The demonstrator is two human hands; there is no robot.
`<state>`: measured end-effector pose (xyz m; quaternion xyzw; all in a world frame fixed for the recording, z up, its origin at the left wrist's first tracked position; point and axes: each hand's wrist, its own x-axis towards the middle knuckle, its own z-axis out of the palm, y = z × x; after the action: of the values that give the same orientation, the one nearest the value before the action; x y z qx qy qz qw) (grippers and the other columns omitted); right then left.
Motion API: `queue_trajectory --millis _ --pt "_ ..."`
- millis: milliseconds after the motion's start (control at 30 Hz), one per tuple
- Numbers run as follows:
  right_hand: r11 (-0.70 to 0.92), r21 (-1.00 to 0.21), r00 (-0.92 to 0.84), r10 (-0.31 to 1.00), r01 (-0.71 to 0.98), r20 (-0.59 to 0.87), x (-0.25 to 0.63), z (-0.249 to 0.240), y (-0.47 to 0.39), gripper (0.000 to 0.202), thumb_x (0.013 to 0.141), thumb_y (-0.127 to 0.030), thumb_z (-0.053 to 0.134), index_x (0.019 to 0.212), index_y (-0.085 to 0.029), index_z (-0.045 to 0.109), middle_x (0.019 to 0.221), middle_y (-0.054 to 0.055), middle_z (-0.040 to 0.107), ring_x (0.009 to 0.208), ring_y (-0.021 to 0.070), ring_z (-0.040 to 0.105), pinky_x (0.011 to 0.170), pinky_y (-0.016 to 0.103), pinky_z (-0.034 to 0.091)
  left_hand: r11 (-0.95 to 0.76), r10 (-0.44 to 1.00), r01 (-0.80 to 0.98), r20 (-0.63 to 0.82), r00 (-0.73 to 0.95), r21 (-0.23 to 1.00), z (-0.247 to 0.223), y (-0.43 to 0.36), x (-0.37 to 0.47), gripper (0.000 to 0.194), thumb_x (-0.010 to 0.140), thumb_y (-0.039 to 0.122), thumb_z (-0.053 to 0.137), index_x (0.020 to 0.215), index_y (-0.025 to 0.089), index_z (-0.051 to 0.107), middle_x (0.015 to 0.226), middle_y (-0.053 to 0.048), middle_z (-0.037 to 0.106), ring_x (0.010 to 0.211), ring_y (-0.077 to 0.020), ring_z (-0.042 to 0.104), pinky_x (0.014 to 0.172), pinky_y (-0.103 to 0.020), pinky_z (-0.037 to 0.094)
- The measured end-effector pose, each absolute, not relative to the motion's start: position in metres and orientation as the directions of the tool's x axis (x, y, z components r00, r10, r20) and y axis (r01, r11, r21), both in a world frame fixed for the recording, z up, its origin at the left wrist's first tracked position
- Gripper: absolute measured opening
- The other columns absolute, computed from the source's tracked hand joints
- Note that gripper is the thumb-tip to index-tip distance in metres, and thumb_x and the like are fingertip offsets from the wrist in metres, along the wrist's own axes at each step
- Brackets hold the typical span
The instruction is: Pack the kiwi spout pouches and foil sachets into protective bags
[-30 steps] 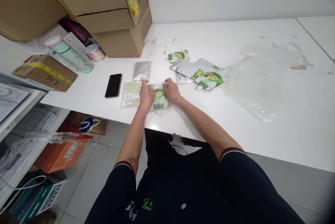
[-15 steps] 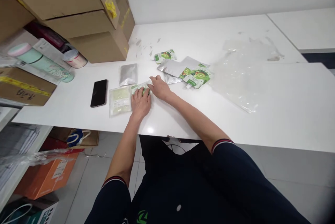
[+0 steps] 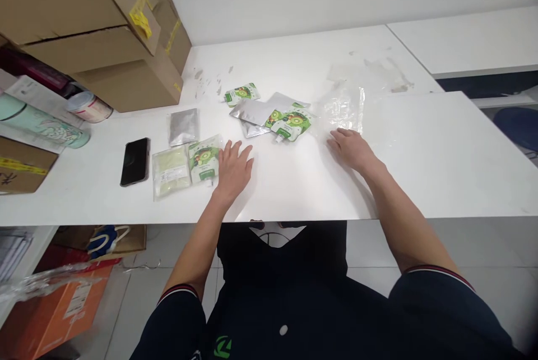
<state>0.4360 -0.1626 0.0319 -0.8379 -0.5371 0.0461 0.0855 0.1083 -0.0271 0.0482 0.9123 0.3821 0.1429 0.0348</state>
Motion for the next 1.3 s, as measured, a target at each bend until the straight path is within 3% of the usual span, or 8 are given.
queue_trajectory --millis 200,433,567,733,867,967,1133,1300 --pt "-0.49 -0.451 0.665 0.582 0.746 0.467 0.444 0.071 -0.181 0.04 0.099 -0.032 0.028 0.108 -0.015 0.064 0.108 0.017 0.067 0.106 0.0301 0.062 0.092 0.048 0.048 -0.769 0.638 0.543 0.352 0.685 0.338 0.04 -0.041 0.122 0.036 0.097 0.028 0.045 0.125 0.019 0.064 0.137 -0.013 0.058 0.142 -0.0334 0.037 0.117 -0.057 0.029" --pt "0.284 -0.724 0.741 0.063 0.629 0.668 0.4 0.147 -0.184 0.036 0.1 -0.051 0.034 0.08 -0.026 0.047 0.073 0.0 0.045 0.07 0.0175 0.057 0.063 0.036 0.052 -0.437 0.793 0.201 0.271 0.546 0.877 0.048 -0.062 0.132 0.04 0.095 0.043 0.054 0.129 0.022 0.059 0.127 -0.011 0.065 0.122 -0.0223 0.059 0.108 -0.044 0.045" --pt "0.381 -0.841 0.83 0.257 0.383 0.495 0.378 0.153 -0.174 0.041 0.098 -0.06 0.031 0.079 -0.026 0.045 0.069 -0.001 0.041 0.064 0.017 0.055 0.057 0.034 0.049 -0.061 0.801 0.107 -0.016 0.598 0.992 0.047 -0.072 0.142 0.078 0.086 0.052 0.066 0.151 0.027 0.031 0.145 -0.018 0.05 0.123 -0.0263 0.06 0.101 -0.045 0.05" --pt "0.232 -0.968 0.782 0.584 0.095 0.217 0.364 0.153 -0.172 0.033 0.094 -0.055 0.041 0.076 -0.027 0.047 0.071 0.003 0.047 0.072 0.0209 0.057 0.061 0.035 0.049 -0.168 0.825 0.216 0.017 0.565 0.962 0.049 -0.061 0.137 0.105 0.08 0.05 0.074 0.156 0.039 0.002 0.164 -0.014 0.02 0.142 -0.0286 0.042 0.105 -0.044 0.046" --pt "0.103 -0.989 0.644 0.751 0.107 0.148 0.35 0.149 -0.144 0.035 0.096 -0.053 0.037 0.093 -0.027 0.06 0.084 0.007 0.06 0.082 0.0221 0.062 0.066 0.037 0.054 -0.086 0.797 0.119 -0.003 0.604 0.989 0.056 -0.061 0.115 0.074 0.075 0.05 0.076 0.139 0.024 0.049 0.124 -0.012 0.067 0.111 -0.0232 0.066 0.09 -0.036 0.053" --pt "0.071 -0.994 0.58 0.808 0.084 0.107 0.341 0.136 -0.099 0.045 0.094 -0.062 0.039 0.099 -0.023 0.062 0.087 0.008 0.064 0.085 0.0214 0.065 0.071 0.036 0.057 0.076 0.815 0.112 -0.126 0.565 0.991 0.056 -0.073 0.089 0.038 0.074 0.048 0.075 0.089 0.014 0.068 0.069 -0.003 0.069 0.061 -0.013 0.065 0.06 -0.025 0.051" --pt "-0.116 -0.8 0.349 0.929 0.588 0.122 0.348 0.103 -0.044 0.05 0.095 -0.05 0.043 0.13 -0.017 0.054 0.126 0.016 0.062 0.108 0.0267 0.064 0.088 0.045 0.055 0.253 0.894 0.201 -0.308 0.325 0.946 0.048 -0.089 0.052 0.054 0.074 0.039 0.075 0.119 0.012 0.06 0.055 0.004 0.061 0.045 -0.0083 0.055 0.045 -0.018 0.039" --pt "-0.127 -0.379 0.096 0.99 0.916 -0.099 0.357 0.074 -0.059 0.085 0.071 -0.026 0.067 0.15 -0.019 0.038 0.16 0.016 0.029 0.145 0.0423 0.027 0.112 0.06 0.031 0.23 0.907 0.279 -0.31 0.285 0.932 0.045 -0.091 0.046 0.09 0.078 0.034 0.072 0.153 0.015 0.026 0.057 0.006 0.063 0.047 -0.0108 0.059 0.048 -0.02 0.045"
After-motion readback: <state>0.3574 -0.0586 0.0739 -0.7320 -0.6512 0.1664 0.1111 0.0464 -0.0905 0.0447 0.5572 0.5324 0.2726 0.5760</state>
